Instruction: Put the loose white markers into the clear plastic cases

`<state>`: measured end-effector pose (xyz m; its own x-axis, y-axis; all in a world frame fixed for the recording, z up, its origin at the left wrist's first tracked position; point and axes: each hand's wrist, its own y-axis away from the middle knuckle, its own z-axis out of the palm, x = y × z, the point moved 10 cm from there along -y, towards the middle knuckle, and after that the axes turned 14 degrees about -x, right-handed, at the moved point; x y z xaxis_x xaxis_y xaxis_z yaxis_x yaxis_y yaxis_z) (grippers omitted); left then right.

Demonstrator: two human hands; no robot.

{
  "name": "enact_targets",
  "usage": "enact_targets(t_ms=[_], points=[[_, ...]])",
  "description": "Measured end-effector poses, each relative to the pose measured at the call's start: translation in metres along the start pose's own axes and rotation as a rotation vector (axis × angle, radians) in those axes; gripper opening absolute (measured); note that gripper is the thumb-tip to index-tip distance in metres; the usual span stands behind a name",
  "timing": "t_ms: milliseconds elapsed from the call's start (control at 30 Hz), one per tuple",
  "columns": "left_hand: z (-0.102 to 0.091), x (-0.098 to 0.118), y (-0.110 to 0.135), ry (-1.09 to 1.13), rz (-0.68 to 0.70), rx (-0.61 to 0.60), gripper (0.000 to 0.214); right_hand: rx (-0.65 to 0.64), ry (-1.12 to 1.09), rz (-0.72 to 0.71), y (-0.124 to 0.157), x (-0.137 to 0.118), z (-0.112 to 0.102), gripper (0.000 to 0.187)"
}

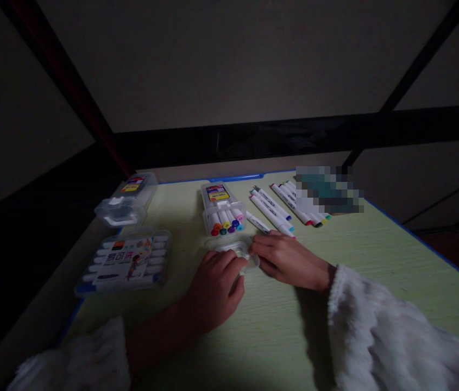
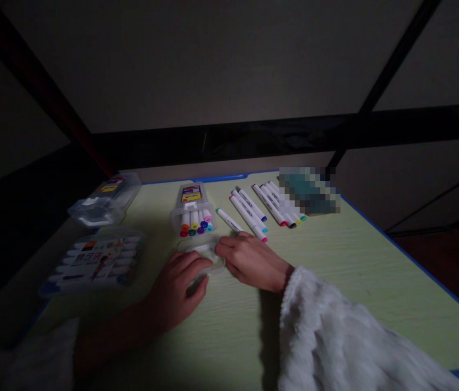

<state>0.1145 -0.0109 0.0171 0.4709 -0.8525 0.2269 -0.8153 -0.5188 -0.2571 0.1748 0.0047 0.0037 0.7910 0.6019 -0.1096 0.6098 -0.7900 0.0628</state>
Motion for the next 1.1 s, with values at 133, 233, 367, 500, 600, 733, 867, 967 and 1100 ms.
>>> enact_targets(t_ms=[133,233,367,500,600,733,867,967,1100], points=[[-0.004,0.002,0.001,0.024,0.020,0.041,0.019,0.018,0.025,0.005,0.002,0.001,0.000,0.012],[-0.007,0.004,0.002,0.043,0.046,0.064,0.020,0.032,0.029,-0.004,0.003,0.000,-0.001,0.012],[-0.012,0.005,0.004,0.055,0.065,0.104,0.022,0.052,0.015,-0.010,0.003,0.002,-0.003,0.012],[-0.019,0.006,0.006,0.053,0.089,0.170,0.025,0.088,0.017,-0.030,0.005,0.001,-0.006,0.011],[-0.022,0.005,0.008,0.056,0.092,0.220,0.026,0.112,0.030,-0.050,0.007,0.000,-0.009,0.008],[-0.026,0.003,0.011,0.066,0.092,0.281,0.026,0.143,0.032,-0.064,0.009,-0.002,-0.013,0.009],[-0.027,0.002,0.013,0.077,0.097,0.297,0.028,0.193,0.032,-0.096,0.011,-0.005,-0.018,0.019],[-0.028,0.002,0.013,0.088,0.106,0.306,0.030,0.217,0.025,-0.114,0.013,-0.007,-0.021,0.027],[-0.028,0.001,0.013,0.110,0.113,0.320,0.032,0.259,0.003,-0.126,0.015,-0.008,-0.026,0.035]])
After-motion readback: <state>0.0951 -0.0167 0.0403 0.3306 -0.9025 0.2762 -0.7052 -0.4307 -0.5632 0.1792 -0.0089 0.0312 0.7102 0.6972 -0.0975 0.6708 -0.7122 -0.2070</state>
